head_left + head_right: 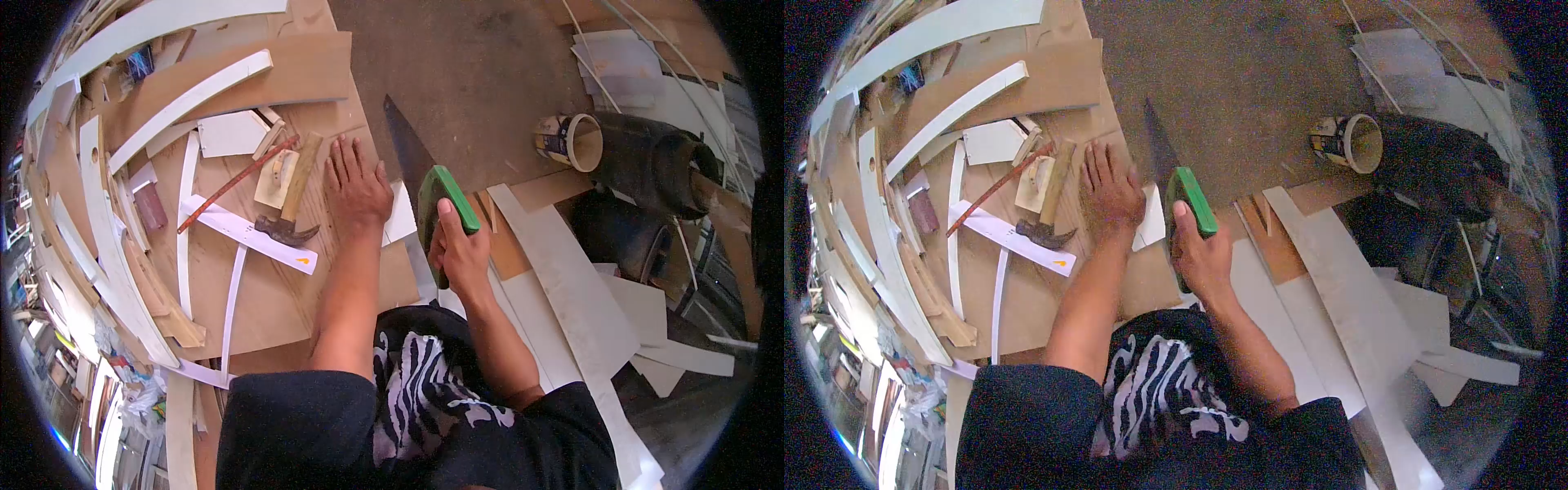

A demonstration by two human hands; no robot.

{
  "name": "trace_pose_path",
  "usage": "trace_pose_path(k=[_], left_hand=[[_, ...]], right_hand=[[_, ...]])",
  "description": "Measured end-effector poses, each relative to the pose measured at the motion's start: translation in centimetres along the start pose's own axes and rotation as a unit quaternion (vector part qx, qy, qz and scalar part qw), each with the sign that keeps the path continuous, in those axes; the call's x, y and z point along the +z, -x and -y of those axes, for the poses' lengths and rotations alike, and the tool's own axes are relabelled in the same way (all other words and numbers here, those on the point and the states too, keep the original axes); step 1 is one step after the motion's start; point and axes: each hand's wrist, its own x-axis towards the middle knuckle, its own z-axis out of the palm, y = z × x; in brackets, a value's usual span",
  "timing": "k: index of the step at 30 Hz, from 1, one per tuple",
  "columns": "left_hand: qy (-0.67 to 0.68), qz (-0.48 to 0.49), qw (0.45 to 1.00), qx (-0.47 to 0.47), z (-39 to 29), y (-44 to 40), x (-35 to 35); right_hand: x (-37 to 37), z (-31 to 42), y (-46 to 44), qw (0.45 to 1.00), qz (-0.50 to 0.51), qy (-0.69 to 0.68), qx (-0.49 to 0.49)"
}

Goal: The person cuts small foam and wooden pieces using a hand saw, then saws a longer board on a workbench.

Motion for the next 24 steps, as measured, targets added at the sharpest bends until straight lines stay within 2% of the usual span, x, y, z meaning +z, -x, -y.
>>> trace_pose_path(k=[3, 12, 15, 18, 21, 24], left_hand=[[-0.025, 0.035, 0.999, 0.0, -0.1, -0.3, -0.5], [-0.031, 0.048, 0.998, 0.003, 0.0, 0.1, -0.5], [-0.034, 0.042, 0.999, 0.002, -0.3, -0.2, -0.2], [-0.009, 0.042, 0.999, -0.003, 0.0, 0.3, -0.5], [-0.023, 0.048, 0.999, 0.007, -0.4, 0.1, -0.8], [-0.022, 0.002, 1.0, 0.021, -0.3, -0.1, -0.8]], right_hand=[[0.9, 0.3, -0.9, 1.0, -0.013, -0.015, 0.018], [1.2, 1.0, -1.3, 0.997, -0.018, -0.048, 0.059], [0.7, 0.8, -1.8, 0.996, -0.001, -0.07, 0.046], [1.2, 0.8, -1.3, 0.998, -0.035, -0.037, 0.048], [1.1, 1.3, -1.6, 0.995, -0.022, -0.077, 0.064], [0.7, 1.0, -1.3, 0.993, -0.039, -0.084, 0.075]])
